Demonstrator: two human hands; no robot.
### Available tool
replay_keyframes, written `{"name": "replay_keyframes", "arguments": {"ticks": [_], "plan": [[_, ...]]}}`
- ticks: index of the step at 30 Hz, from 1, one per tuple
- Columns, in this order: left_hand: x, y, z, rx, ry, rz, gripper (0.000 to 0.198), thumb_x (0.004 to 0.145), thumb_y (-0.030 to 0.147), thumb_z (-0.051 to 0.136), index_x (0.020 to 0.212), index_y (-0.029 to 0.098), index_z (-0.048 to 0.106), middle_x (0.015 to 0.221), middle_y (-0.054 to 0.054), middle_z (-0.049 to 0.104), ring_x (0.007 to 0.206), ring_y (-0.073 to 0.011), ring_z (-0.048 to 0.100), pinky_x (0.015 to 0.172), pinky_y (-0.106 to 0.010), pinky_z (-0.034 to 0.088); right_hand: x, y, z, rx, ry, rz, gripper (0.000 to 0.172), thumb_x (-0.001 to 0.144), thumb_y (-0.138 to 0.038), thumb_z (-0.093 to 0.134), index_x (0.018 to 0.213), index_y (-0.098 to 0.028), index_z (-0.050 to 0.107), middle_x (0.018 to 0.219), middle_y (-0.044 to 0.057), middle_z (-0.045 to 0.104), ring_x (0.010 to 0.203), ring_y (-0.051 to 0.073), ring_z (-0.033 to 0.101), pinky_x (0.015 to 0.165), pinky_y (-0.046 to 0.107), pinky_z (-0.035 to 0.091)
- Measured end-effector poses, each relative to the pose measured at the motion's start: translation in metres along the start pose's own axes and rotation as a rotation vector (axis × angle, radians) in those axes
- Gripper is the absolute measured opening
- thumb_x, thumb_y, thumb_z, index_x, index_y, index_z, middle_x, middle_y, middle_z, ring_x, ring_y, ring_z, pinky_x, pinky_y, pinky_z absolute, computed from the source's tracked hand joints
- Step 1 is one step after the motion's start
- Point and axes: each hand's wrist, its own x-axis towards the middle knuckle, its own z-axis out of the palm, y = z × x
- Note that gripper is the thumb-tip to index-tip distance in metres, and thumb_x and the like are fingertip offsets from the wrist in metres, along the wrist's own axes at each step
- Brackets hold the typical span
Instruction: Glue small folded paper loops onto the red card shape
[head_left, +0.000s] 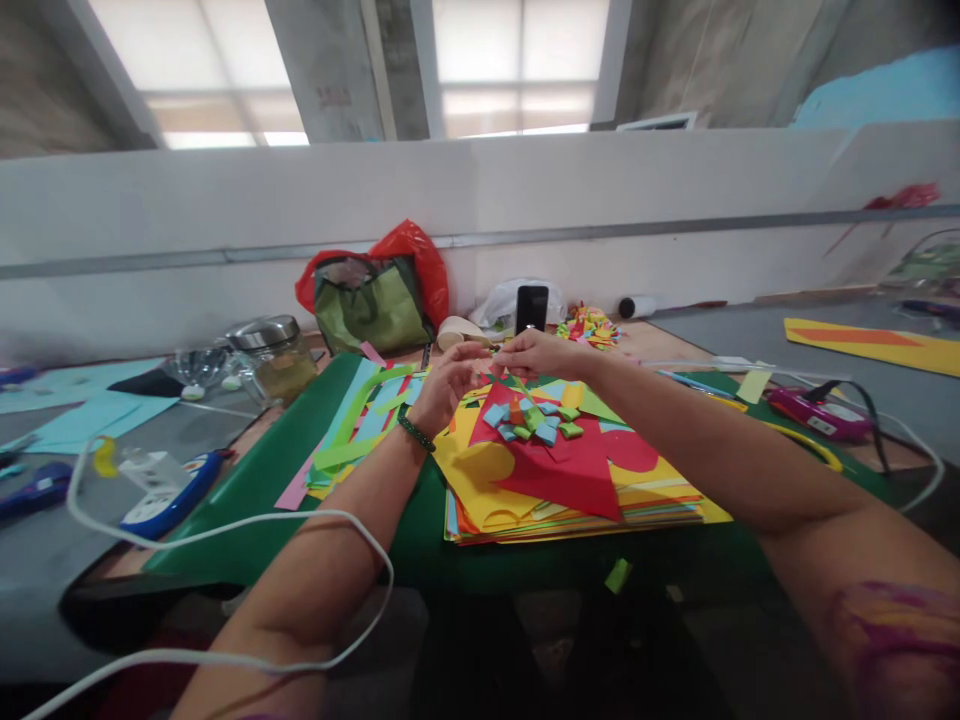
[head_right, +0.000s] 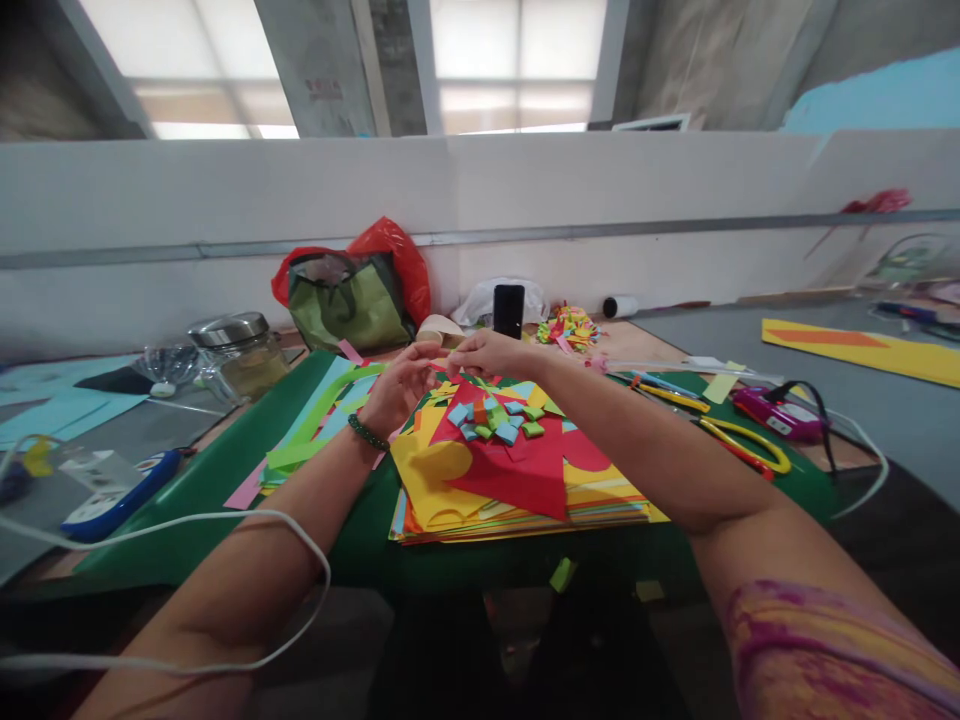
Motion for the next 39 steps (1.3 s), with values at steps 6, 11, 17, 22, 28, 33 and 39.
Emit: {"name": "replay_keyframes", "arguments": {"ticks": [6,11,17,22,28,33,39], "plan": [[-0.002,-0.025,0.007,0.226,-0.269,0.033,0.026,0.061,0.019,0.078,0.082,0.015,0.063,0.078,-0.001,0.066,0.076,-0.0135,0.060,0.071,-0.024,0.046,0.008,-0.014,0.017,-0.049,-0.040,-0.162,0.022,0.084,-0.026,0.059,0.070,-0.011,0.067,0.048,-0.005,0.051,0.041,0.004,0.041,0.040,0.017,0.030],[0.003,-0.036,-0.002,0.383,-0.303,-0.068,0.047,0.071,0.031,0.077,0.112,0.015,0.063,0.076,-0.002,0.069,0.071,-0.0151,0.063,0.072,-0.029,0.048,0.014,-0.022,0.002,0.209,0.312,-0.283,0.026,0.085,-0.035,0.065,0.072,-0.013,0.062,0.045,-0.008,0.044,0.039,0.003,0.037,0.039,0.016,0.031],[0.005,-0.036,-0.007,0.363,-0.238,-0.127,0.030,0.074,0.035,0.074,0.092,0.012,0.067,0.070,-0.002,0.066,0.065,-0.0112,0.060,0.066,-0.025,0.047,0.003,-0.036,-0.051,0.333,0.729,-0.429,0.027,0.088,-0.043,0.062,0.082,-0.017,0.063,0.050,-0.009,0.042,0.040,0.003,0.038,0.040,0.014,0.033],[0.004,-0.027,-0.006,0.193,-0.125,-0.212,0.026,0.078,0.038,0.069,0.079,0.014,0.059,0.065,-0.001,0.060,0.057,-0.0095,0.055,0.056,-0.022,0.042,-0.001,-0.016,-0.030,0.261,0.621,-0.105,0.018,0.074,-0.028,0.075,0.072,-0.012,0.068,0.052,-0.003,0.057,0.038,0.003,0.040,0.036,0.016,0.032],[0.001,-0.022,0.000,0.131,-0.046,-0.231,0.024,0.082,0.039,0.062,0.083,0.016,0.055,0.062,0.003,0.053,0.051,-0.0089,0.051,0.051,-0.021,0.039,0.004,0.010,0.020,0.158,0.352,0.232,0.011,0.066,-0.002,0.061,0.068,-0.012,0.067,0.045,-0.004,0.055,0.039,0.006,0.044,0.041,0.017,0.038],[0.003,-0.026,0.002,0.119,-0.025,-0.186,0.030,0.082,0.046,0.061,0.081,0.017,0.053,0.056,0.006,0.043,0.048,-0.0069,0.041,0.048,-0.018,0.034,0.003,0.015,0.019,-0.081,0.114,0.249,0.018,0.063,-0.004,0.051,0.070,-0.015,0.064,0.043,-0.005,0.050,0.039,0.006,0.041,0.039,0.017,0.032],[0.003,-0.026,0.003,0.191,-0.046,-0.156,0.035,0.077,0.049,0.066,0.078,0.018,0.050,0.053,0.008,0.037,0.046,-0.0063,0.032,0.046,-0.018,0.028,0.003,0.030,0.010,-0.295,-0.117,0.267,0.004,0.065,-0.013,0.062,0.062,-0.013,0.066,0.048,-0.003,0.055,0.043,0.007,0.044,0.043,0.020,0.034]]}}
